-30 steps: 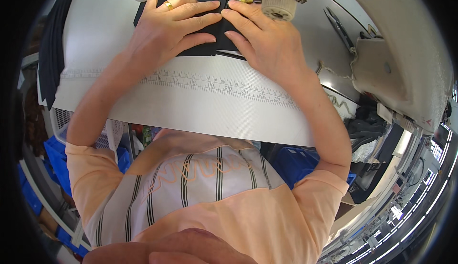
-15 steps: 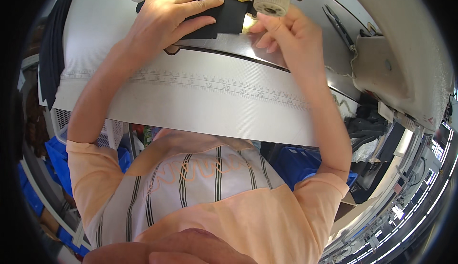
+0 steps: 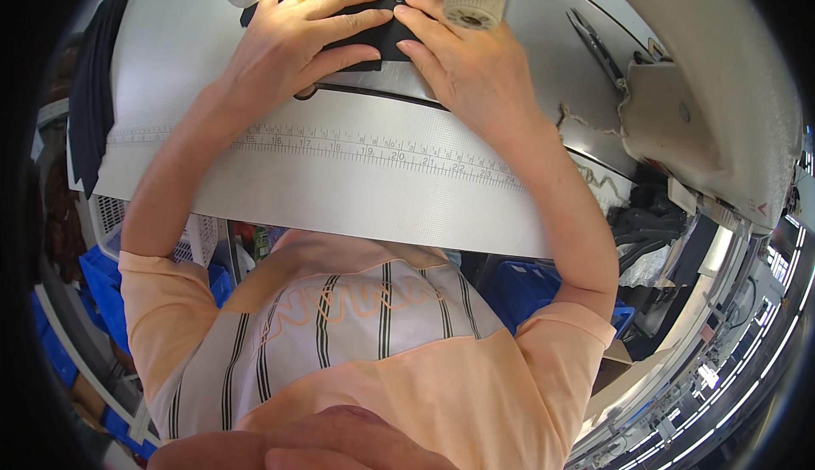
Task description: Sewing a zipper into a piece of black fabric using an industrial sewing machine.
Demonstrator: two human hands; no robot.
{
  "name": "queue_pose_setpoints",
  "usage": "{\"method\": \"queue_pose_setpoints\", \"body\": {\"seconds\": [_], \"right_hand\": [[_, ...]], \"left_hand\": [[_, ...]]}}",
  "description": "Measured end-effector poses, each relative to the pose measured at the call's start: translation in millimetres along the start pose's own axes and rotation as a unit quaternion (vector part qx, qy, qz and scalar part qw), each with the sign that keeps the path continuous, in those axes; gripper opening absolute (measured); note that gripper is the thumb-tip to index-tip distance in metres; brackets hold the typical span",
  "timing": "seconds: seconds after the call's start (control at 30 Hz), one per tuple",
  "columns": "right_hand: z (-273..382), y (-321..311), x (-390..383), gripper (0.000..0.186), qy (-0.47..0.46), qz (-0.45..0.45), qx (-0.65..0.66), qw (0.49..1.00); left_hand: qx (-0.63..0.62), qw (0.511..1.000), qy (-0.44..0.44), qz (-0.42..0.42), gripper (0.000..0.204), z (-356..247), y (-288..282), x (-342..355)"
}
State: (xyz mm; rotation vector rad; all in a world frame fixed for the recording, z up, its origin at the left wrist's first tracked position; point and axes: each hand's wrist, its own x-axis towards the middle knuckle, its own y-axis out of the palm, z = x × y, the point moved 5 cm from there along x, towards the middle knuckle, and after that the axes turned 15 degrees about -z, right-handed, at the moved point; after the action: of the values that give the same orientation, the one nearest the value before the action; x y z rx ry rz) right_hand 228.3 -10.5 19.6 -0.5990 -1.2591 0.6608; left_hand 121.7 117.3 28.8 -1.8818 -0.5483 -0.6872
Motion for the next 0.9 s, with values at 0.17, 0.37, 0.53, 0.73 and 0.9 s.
{"method": "queue_pose_setpoints", "body": {"seconds": [0.17,0.37,0.53,0.73,0.9], "right_hand": [[-3,1,1,0.033,0.006,-0.008,-0.003,1.0],[-4,1,2,0.034,-0.014,-0.019,-0.001,1.0],[-3,1,2,0.034,-0.007,-0.018,-0.013,1.0],[-29,-1,-10,0.033,0.088,-0.019,0.015,0.996],[-29,-9,-2,0.052,0.043,0.05,-0.109,0.992]], "left_hand": [[0.009,1.0,0.013,-0.017,0.033,3,3,2],[0.003,1.0,0.015,-0.008,0.034,5,2,2],[0.01,1.0,0.015,-0.009,0.033,4,3,3],[0.018,1.0,0.001,-0.018,0.033,7,5,2],[0.134,0.986,0.097,-0.029,0.036,8,4,2]]}}
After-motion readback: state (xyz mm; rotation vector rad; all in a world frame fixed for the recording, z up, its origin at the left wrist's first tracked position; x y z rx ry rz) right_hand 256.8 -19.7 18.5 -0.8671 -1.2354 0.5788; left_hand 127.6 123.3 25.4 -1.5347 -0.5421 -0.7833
